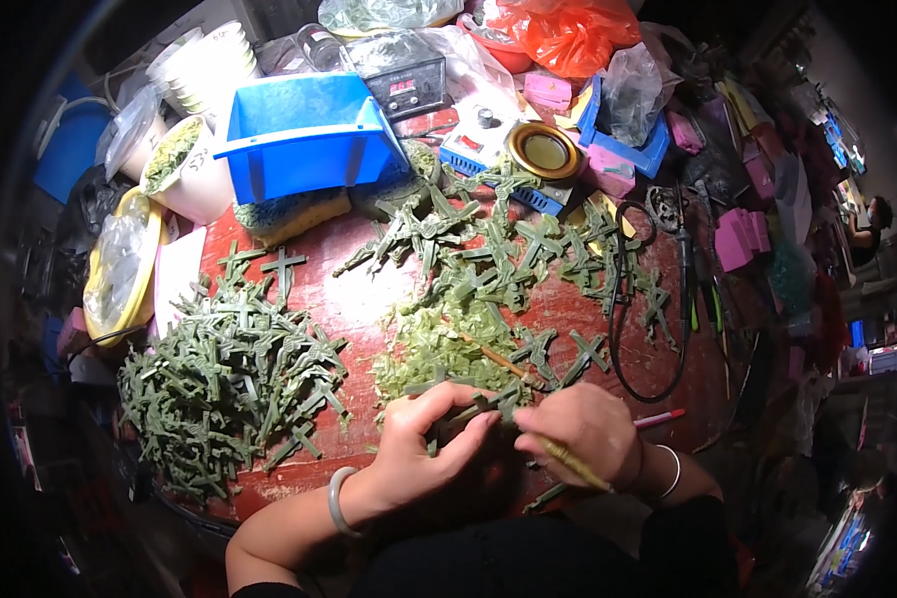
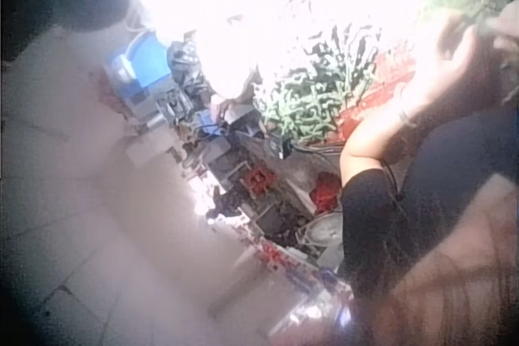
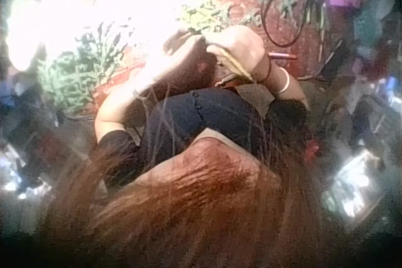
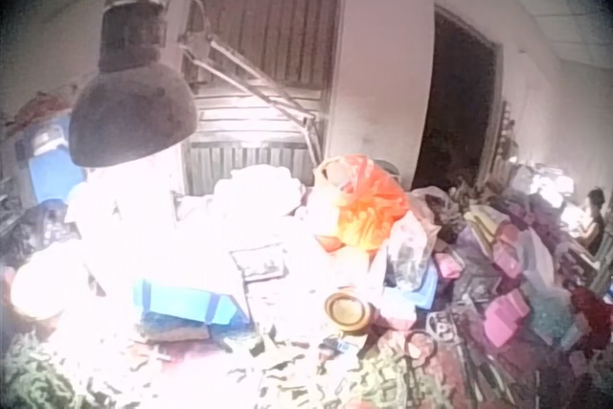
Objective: The person carves green wax crosses using a sharp tool, removing excess material from each cross and placing them in a pile on the table.
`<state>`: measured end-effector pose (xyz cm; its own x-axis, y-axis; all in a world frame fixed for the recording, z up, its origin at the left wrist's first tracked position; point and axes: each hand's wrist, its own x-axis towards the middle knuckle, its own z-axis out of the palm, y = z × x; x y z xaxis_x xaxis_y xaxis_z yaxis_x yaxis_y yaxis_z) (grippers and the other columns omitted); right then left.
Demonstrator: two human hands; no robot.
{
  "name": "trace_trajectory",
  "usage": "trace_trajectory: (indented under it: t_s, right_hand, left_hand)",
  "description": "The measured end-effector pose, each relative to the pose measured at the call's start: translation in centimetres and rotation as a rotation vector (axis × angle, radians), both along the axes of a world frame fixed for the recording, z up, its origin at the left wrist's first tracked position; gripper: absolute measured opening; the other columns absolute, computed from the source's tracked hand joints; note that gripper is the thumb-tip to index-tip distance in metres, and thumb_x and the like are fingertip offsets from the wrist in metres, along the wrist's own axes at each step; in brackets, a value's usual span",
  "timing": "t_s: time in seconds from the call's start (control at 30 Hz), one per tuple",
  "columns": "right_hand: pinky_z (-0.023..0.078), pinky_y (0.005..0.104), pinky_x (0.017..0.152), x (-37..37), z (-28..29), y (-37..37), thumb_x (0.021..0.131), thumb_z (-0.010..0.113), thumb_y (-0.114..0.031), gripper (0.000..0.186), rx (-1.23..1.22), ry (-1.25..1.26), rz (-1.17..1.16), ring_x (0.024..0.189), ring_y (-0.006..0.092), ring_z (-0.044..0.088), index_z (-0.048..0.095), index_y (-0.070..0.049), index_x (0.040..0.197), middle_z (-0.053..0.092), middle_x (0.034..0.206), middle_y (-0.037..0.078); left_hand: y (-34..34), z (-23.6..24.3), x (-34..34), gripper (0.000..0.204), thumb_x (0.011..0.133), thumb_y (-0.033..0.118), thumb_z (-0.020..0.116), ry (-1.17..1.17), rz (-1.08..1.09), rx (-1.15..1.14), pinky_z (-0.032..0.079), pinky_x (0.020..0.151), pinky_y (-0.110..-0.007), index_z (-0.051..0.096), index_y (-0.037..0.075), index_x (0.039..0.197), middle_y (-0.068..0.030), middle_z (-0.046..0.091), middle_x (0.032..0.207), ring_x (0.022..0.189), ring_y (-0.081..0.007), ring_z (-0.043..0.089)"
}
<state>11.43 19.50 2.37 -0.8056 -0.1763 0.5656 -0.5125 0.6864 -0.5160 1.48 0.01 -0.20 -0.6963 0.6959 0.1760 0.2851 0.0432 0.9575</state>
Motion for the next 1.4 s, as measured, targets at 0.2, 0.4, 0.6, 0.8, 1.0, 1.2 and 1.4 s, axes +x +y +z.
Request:
trace_trajectory:
  t_s: [0.2, 0.4, 0.6, 0.8, 1.0, 1.2, 1.4]
  right_hand:
    - [0.051, 0.0331, 0.058, 0.1, 0.0, 0.3, 0.078, 0.077, -0.006, 0.034, -0.038, 0.021, -0.172, 0.066, 0.0259, 0.063, 0.063, 0.002, 0.109, 0.063, 0.080, 0.010]
    - [0.050, 0.0333, 0.056, -0.1, 0.4, 0.5, 0.078, 0.078, -0.005, 0.033, -0.079, -0.028, -0.129, 0.065, 0.0249, 0.063, 0.065, 0.000, 0.108, 0.063, 0.079, 0.011]
    - [0.050, 0.0320, 0.057, 0.1, 0.8, 0.7, 0.080, 0.078, -0.005, 0.032, -0.331, -0.039, 0.071, 0.066, 0.0236, 0.064, 0.066, -0.002, 0.109, 0.065, 0.081, 0.011]
    - [0.052, 0.0336, 0.060, 0.1, 0.8, 0.9, 0.081, 0.077, -0.007, 0.033, -0.348, -0.113, 0.042, 0.070, 0.0233, 0.065, 0.066, -0.004, 0.112, 0.066, 0.082, 0.008]
    - [0.053, 0.0336, 0.062, 0.0, 1.0, 0.5, 0.080, 0.079, -0.009, 0.033, -0.326, -0.106, 0.059, 0.072, 0.0244, 0.066, 0.066, -0.007, 0.111, 0.066, 0.083, 0.007]
    - [0.052, 0.0331, 0.062, 0.1, 1.0, 0.6, 0.078, 0.080, -0.008, 0.037, -0.285, -0.087, 0.084, 0.073, 0.0241, 0.065, 0.066, -0.006, 0.112, 0.065, 0.083, 0.007]
    - [0.052, 0.0337, 0.061, 0.9, 1.4, 1.3, 0.079, 0.080, -0.008, 0.039, -0.216, -0.063, -0.074, 0.075, 0.0230, 0.066, 0.065, -0.006, 0.114, 0.066, 0.085, 0.006]
  left_hand:
    - [0.0, -0.1, -0.3, 0.014, 0.084, 0.004, 0.071, -0.029, 0.001, 0.033, 0.048, 0.059, -0.024, 0.067, 0.000, 0.097, -0.0063, 0.067, 0.077, 0.065, -0.0107, 0.063]
    - [-0.5, -0.5, -0.8, 0.012, 0.087, 0.011, 0.072, -0.456, -0.141, 0.074, 0.043, 0.069, -0.021, 0.065, 0.002, 0.090, 0.0001, 0.063, 0.085, 0.076, -0.0048, 0.055]
    - [-0.9, 1.3, -1.3, 0.010, 0.089, 0.008, 0.069, -1.150, -0.266, 0.151, 0.048, 0.078, -0.024, 0.065, 0.002, 0.095, -0.0023, 0.066, 0.094, 0.086, -0.0084, 0.061]
    - [-1.4, 0.7, -1.7, 0.015, 0.089, 0.004, 0.066, -1.446, -0.305, 0.250, 0.053, 0.085, -0.029, 0.065, 0.000, 0.103, -0.0076, 0.068, 0.101, 0.093, -0.0161, 0.067]
    - [-1.5, 1.3, -2.1, 0.015, 0.089, 0.006, 0.066, -1.476, -0.322, 0.159, 0.052, 0.083, -0.028, 0.065, 0.001, 0.103, -0.0061, 0.068, 0.099, 0.089, -0.0147, 0.067]
    - [-1.5, 1.2, -2.2, 0.016, 0.089, 0.008, 0.067, -1.475, -0.365, 0.175, 0.052, 0.083, -0.027, 0.065, 0.001, 0.103, -0.0057, 0.068, 0.098, 0.089, -0.0145, 0.067]
    - [-1.6, 1.3, -2.3, 0.017, 0.088, 0.006, 0.067, -1.399, -0.478, 0.196, 0.051, 0.083, -0.028, 0.065, -0.001, 0.103, -0.0074, 0.068, 0.099, 0.091, -0.0158, 0.066]
